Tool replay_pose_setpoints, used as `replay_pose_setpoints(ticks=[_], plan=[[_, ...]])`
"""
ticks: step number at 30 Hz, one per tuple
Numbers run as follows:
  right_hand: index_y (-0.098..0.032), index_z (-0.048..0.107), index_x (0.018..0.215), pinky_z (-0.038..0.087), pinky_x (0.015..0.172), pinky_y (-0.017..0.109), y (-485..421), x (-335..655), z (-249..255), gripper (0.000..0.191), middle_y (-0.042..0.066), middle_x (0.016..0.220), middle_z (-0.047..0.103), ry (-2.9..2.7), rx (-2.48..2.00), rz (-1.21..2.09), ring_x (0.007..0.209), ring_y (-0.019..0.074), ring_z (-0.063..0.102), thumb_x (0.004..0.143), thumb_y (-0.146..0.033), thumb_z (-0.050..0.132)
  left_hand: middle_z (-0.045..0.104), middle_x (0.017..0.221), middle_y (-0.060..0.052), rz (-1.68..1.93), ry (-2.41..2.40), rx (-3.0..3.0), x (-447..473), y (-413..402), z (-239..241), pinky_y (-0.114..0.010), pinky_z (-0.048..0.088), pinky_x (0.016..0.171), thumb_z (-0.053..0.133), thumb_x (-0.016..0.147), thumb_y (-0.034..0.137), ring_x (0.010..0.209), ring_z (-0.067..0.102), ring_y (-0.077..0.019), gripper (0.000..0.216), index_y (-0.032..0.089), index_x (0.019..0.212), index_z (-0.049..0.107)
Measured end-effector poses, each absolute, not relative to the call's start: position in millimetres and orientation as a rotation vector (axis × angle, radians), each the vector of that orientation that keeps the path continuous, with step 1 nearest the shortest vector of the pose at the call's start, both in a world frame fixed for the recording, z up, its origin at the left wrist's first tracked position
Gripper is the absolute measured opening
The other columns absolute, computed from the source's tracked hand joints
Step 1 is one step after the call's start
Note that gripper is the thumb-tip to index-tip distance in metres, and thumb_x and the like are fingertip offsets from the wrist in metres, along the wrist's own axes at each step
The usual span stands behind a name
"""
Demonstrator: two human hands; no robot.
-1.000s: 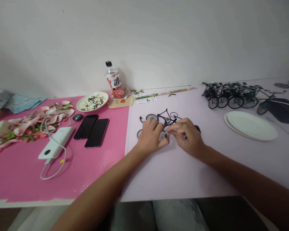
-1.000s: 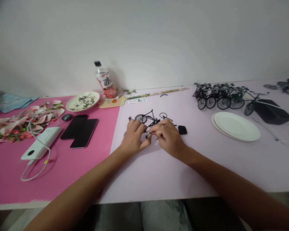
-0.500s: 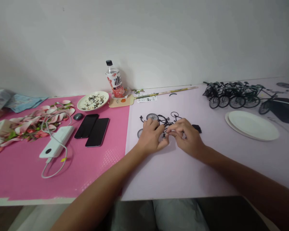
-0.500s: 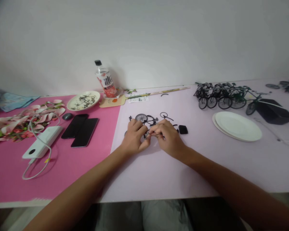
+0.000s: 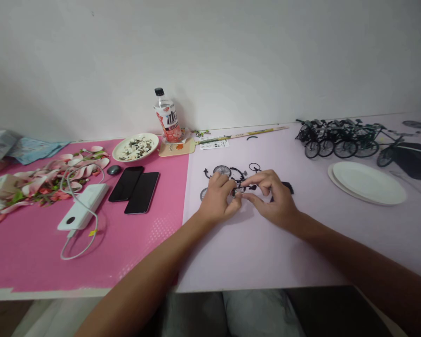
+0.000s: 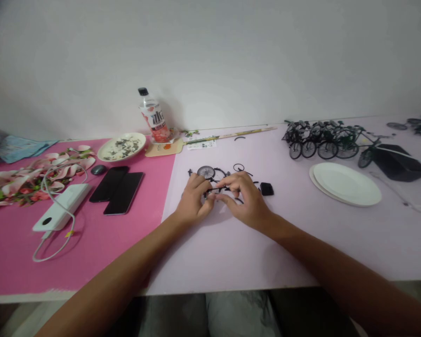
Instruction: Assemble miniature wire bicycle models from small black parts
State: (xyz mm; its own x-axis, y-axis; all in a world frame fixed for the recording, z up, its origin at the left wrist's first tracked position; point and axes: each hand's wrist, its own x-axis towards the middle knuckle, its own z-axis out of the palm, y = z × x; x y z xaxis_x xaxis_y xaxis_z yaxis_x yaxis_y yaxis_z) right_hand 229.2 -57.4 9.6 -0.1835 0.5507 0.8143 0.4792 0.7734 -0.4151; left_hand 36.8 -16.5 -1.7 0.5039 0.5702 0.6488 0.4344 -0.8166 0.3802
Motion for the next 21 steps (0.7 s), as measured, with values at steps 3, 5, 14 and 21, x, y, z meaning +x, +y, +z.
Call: replay_pose_setpoints(ticks=[3,5,14,21], plan=[[-0.029,0.037,0.081,0.054,0.079,0.046,-54,234,9,0.047,0.006,0.109,0.077,-1.799,-0.866,0.102,0.098,0.0275,0.068,0.087,-0.018,0.082,0.053,0.075,-0.006,1.27,0.893,2.465,33,-15,1,-0.04,0.041,0.075,0.045,0.099,0.037,0.08,0.049,-0.0245,0.025,0.023,0.079,0.049],[-0.028,0.041,0.082,0.056,0.081,0.046,-51,236,8,0.041,0.005,0.102,0.077,-1.78,-0.896,0.13,0.096,0.0263,0.069,0.09,-0.018,0.08,0.054,0.074,-0.006,1.28,0.871,2.434,32,-14,2,-0.04,0.042,0.075,0.044,0.099,0.039,0.079,0.05,-0.0243,0.027,0.023,0.079,0.049],[-0.027,0.04,0.075,0.058,0.074,0.043,-47,243,9,0.043,0.003,0.093,0.078,-1.746,-0.87,0.056,0.088,0.0234,0.071,0.091,-0.01,0.075,0.057,0.087,-0.002,1.084,0.938,2.173,29,-15,1,-0.034,0.045,0.069,0.059,0.09,0.042,0.072,0.054,-0.0186,0.042,0.02,0.124,0.05],[-0.027,0.033,0.075,0.057,0.074,0.044,-44,244,7,0.048,0.003,0.092,0.079,-1.699,-0.812,0.07,0.092,0.0246,0.071,0.091,-0.009,0.074,0.058,0.09,-0.002,1.07,0.979,2.094,28,-14,4,-0.034,0.046,0.073,0.059,0.09,0.045,0.076,0.055,-0.0186,0.038,0.022,0.119,0.049]])
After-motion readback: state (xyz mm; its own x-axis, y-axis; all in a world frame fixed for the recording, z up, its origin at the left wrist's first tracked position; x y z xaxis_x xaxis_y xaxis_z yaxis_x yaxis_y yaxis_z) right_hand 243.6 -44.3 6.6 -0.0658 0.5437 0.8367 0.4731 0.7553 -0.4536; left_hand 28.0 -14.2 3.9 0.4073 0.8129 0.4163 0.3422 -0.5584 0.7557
